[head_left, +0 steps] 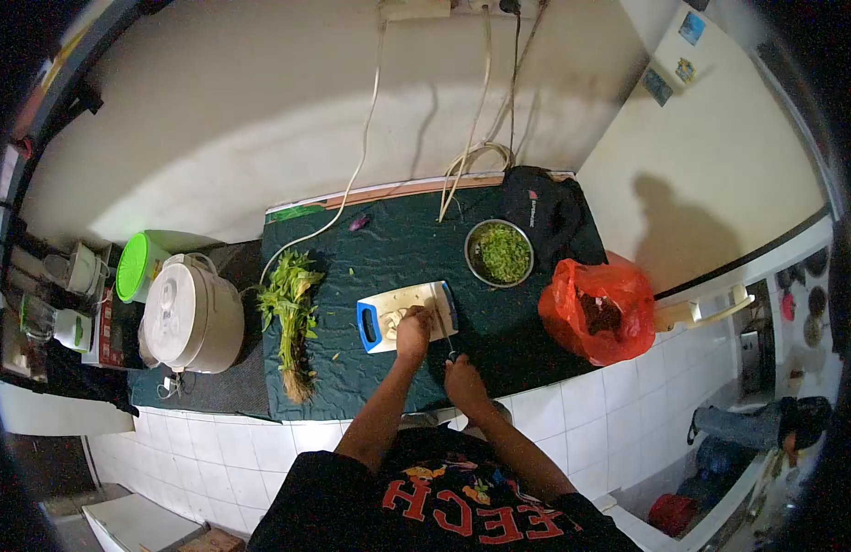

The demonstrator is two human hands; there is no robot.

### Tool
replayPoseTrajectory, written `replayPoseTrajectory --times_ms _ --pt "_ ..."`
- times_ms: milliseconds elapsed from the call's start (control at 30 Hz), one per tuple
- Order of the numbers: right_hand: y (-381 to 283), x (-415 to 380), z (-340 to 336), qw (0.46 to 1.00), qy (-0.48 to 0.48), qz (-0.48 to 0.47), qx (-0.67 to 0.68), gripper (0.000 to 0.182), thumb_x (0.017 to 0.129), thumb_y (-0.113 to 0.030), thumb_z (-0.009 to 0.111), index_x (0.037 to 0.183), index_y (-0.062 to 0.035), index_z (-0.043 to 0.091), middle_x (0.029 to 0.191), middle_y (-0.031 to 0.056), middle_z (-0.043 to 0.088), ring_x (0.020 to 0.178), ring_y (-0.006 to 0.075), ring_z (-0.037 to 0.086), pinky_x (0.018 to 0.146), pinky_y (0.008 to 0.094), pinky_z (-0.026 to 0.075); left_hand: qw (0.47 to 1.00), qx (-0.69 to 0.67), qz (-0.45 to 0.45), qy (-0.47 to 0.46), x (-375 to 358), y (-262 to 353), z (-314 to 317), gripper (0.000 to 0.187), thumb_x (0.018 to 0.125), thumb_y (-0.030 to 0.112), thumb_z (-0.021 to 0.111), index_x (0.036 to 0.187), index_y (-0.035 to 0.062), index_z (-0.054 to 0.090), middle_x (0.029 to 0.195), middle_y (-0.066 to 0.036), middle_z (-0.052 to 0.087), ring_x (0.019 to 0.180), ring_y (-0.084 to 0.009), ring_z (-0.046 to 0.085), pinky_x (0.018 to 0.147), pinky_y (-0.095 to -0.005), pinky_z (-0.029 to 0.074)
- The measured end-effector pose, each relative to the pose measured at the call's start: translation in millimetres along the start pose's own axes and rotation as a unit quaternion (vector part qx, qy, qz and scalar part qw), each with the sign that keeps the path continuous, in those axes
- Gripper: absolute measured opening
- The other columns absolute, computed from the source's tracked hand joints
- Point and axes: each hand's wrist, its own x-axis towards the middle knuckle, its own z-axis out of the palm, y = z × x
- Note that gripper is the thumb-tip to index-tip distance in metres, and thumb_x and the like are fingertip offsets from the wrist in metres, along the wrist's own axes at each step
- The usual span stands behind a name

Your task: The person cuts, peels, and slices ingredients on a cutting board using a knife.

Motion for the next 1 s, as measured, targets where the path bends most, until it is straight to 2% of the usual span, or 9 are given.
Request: replayPoseTrajectory --times_ms 267,367,467,567,667,767,867,933,1000 --pt "-9 -17 -1 0.998 -0.008 -0.007 -0.061 0.038 0.098 -0.029 0.040 0.106 0.0079 0.043 0.087 0.0315 0.062 0.082 0.0483 0.062 0.072 0.0543 0.050 1.000 -0.006 -0.012 -0.018 0 5 -3 0.017 0.083 0.009 0.055 0.090 0.0026 0.069 0.095 -0.016 0.065 0.079 -0.0333 0.065 0.070 -0.0403 0.052" --pt "-6 -17 4 0.999 -0.028 0.037 -0.012 0.040 0.098 -0.029 0.040 0.108 0.0094 0.042 0.088 0.0312 0.062 0.081 0.0472 0.062 0.072 0.0533 0.050 0.999 0.003 0.040 0.011 0 -2 3 0.017 0.083 0.010 0.055 0.091 0.0029 0.069 0.094 -0.016 0.065 0.079 -0.0333 0.065 0.069 -0.0402 0.052" --pt "11 -13 22 0.995 0.023 -0.077 -0.063 0.040 0.098 -0.027 0.040 0.109 0.0111 0.041 0.085 0.0310 0.062 0.080 0.0462 0.063 0.070 0.0517 0.052 0.998 0.038 0.048 -0.029 5 -13 7 0.018 0.083 0.009 0.056 0.094 0.0031 0.069 0.095 -0.017 0.065 0.080 -0.0340 0.064 0.070 -0.0403 0.052" --pt "15 -12 28 0.999 0.015 -0.020 -0.036 0.038 0.098 -0.025 0.041 0.109 0.0116 0.040 0.083 0.0307 0.062 0.080 0.0456 0.063 0.068 0.0503 0.052 0.998 0.010 0.053 -0.022 2 -7 4 0.018 0.082 0.007 0.056 0.095 0.0032 0.068 0.093 -0.017 0.065 0.081 -0.0355 0.064 0.070 -0.0412 0.052" --pt "31 -15 36 0.996 0.021 -0.056 -0.069 0.035 0.097 -0.023 0.042 0.108 0.0112 0.041 0.081 0.0306 0.063 0.078 0.0452 0.064 0.066 0.0504 0.052 1.000 -0.006 -0.009 -0.004 1 3 3 0.017 0.081 0.006 0.058 0.094 0.0026 0.068 0.090 -0.017 0.065 0.080 -0.0362 0.063 0.071 -0.0417 0.051" --pt "50 -8 53 0.956 0.164 -0.231 -0.071 0.033 0.098 -0.023 0.041 0.106 0.0094 0.042 0.082 0.0305 0.063 0.078 0.0453 0.063 0.066 0.0509 0.052 0.999 -0.027 0.028 0.006 3 -2 3 0.018 0.081 0.007 0.059 0.096 0.0028 0.068 0.089 -0.018 0.064 0.080 -0.0363 0.063 0.071 -0.0416 0.051" --pt "24 7 29 0.957 0.177 -0.225 -0.043 0.032 0.098 -0.024 0.041 0.103 0.0072 0.043 0.080 0.0305 0.063 0.077 0.0457 0.063 0.066 0.0510 0.052 0.999 -0.033 0.029 0.005 1 -1 2 0.019 0.080 0.006 0.060 0.096 0.0028 0.068 0.088 -0.018 0.064 0.080 -0.0363 0.063 0.071 -0.0412 0.051" --pt "16 21 20 1.000 0.016 -0.022 -0.007 0.032 0.098 -0.026 0.041 0.101 0.0056 0.045 0.079 0.0301 0.062 0.077 0.0463 0.063 0.067 0.0522 0.051 1.000 -0.015 0.002 0.000 2 2 -1 0.017 0.078 0.006 0.062 0.094 0.0022 0.068 0.088 -0.019 0.064 0.080 -0.0361 0.063 0.071 -0.0415 0.051" --pt "16 23 15 0.999 0.024 -0.016 -0.026 0.034 0.098 -0.028 0.041 0.100 0.0054 0.046 0.078 0.0299 0.062 0.076 0.0463 0.063 0.067 0.0531 0.051 1.000 -0.019 0.009 0.012 1 3 -2 0.016 0.078 0.006 0.063 0.092 0.0019 0.069 0.087 -0.019 0.064 0.080 -0.0358 0.063 0.071 -0.0416 0.051"
